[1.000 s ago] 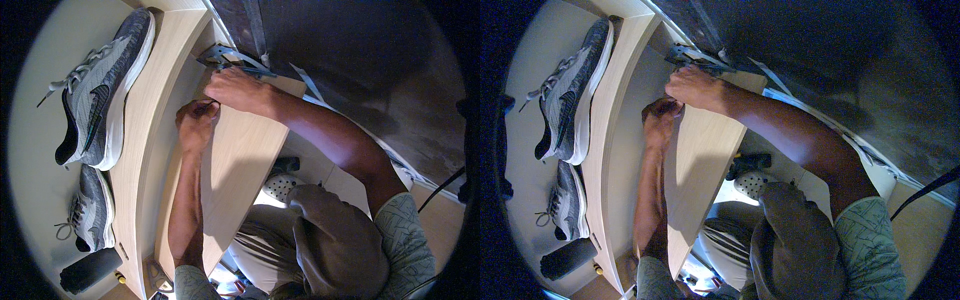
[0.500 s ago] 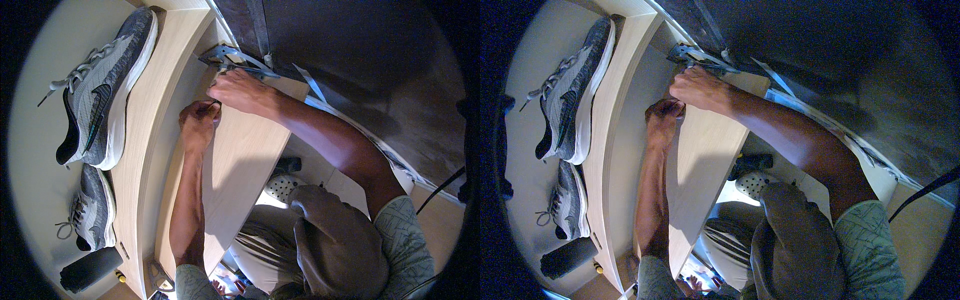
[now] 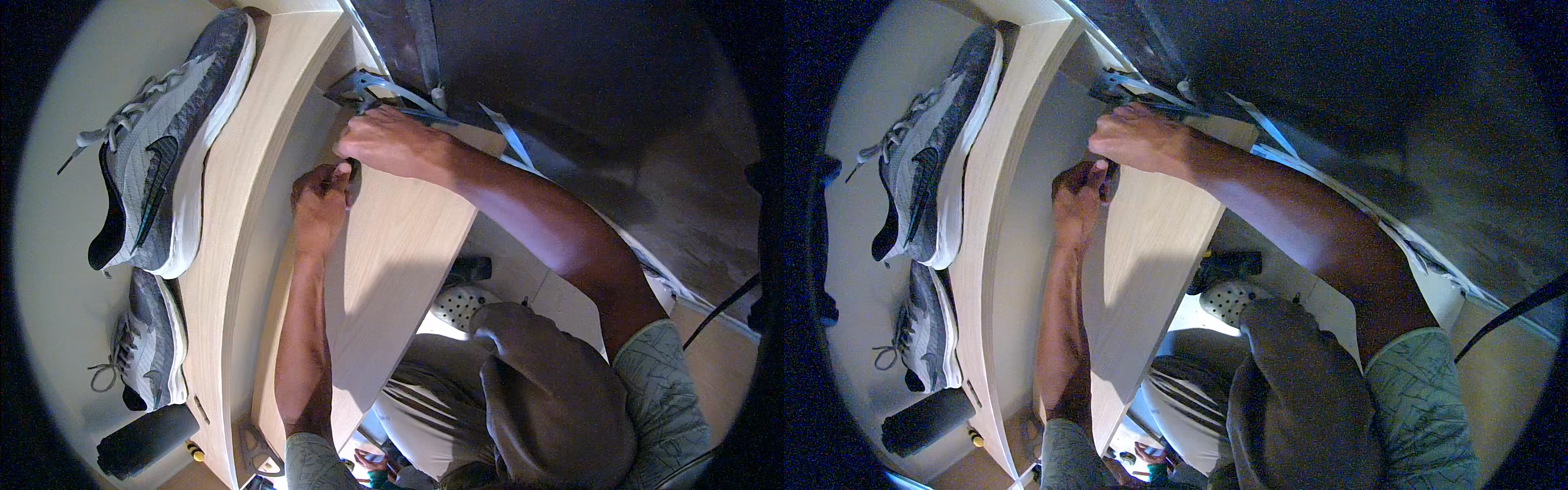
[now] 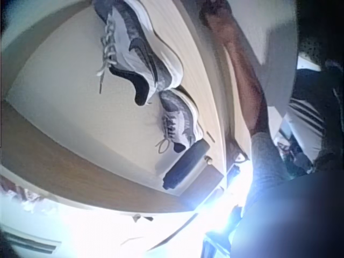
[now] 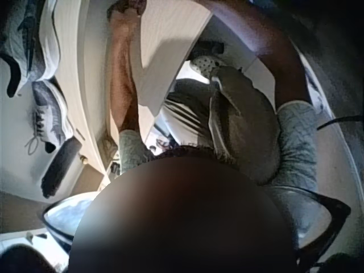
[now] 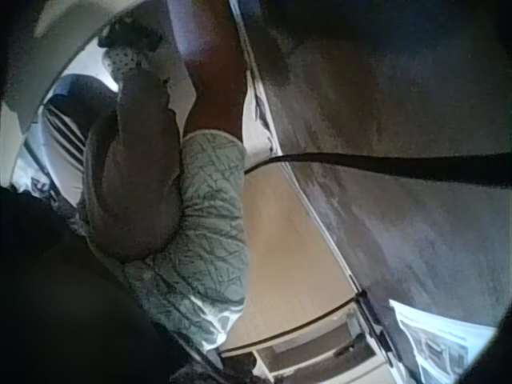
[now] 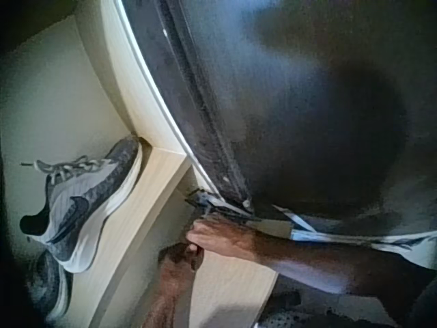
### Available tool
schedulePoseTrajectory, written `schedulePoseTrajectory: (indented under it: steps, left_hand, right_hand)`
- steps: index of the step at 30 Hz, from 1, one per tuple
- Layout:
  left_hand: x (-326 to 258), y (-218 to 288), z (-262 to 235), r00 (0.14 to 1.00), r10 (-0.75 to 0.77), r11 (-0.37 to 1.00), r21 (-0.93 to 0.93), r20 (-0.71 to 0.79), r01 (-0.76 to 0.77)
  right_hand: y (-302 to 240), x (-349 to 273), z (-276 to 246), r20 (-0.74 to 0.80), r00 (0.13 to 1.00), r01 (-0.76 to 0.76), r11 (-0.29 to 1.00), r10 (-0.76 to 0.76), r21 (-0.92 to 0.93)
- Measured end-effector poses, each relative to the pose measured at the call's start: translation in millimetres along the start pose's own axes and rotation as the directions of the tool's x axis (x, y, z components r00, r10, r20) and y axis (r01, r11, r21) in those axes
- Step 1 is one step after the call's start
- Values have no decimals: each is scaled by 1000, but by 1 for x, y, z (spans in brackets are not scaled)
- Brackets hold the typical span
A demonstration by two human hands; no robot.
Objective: The person is assembling a wooden cabinet using a screwdriver and drill. They are working on attaching parts of the cabinet together, with another person assisting in the background.
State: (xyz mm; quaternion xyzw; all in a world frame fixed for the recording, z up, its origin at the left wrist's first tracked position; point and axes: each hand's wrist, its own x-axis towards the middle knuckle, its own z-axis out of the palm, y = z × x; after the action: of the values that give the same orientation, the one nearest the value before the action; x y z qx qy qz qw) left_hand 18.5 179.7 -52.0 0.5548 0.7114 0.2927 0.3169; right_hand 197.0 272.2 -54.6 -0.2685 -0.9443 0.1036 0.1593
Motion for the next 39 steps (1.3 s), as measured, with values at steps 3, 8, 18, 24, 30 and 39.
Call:
schedulePoseTrajectory:
  steps: [3, 8, 18, 24, 30, 39]
  left_hand:
    - [2, -1, 2, 998, -58, 994, -93, 13, 59]
    - [2, 5, 12, 997, -11, 998, 64, -78, 16]
    - [-4, 17, 19, 974, 121, 977, 198, -191, -83]
    - [13, 10, 1, 970, -163, 941, -267, 179, 207]
    - [14, 17, 9, 985, -124, 971, -190, 120, 145]
    - [0, 17, 27, 883, 409, 852, 443, -231, -279]
  right_hand:
    - [-9, -10, -13, -169, 986, -6, 999, -1, -39]
    - [-37, -76, -58, -427, 836, -163, 899, 345, 406]
    - [-60, -192, -35, -379, 372, -173, 465, 847, 868]
    - [-55, -216, -8, -11, 468, -197, 117, 884, 973]
    - [-55, -216, -6, 119, 582, -236, 27, 805, 971]
    - [-57, -210, -15, 110, 617, -254, 65, 780, 965]
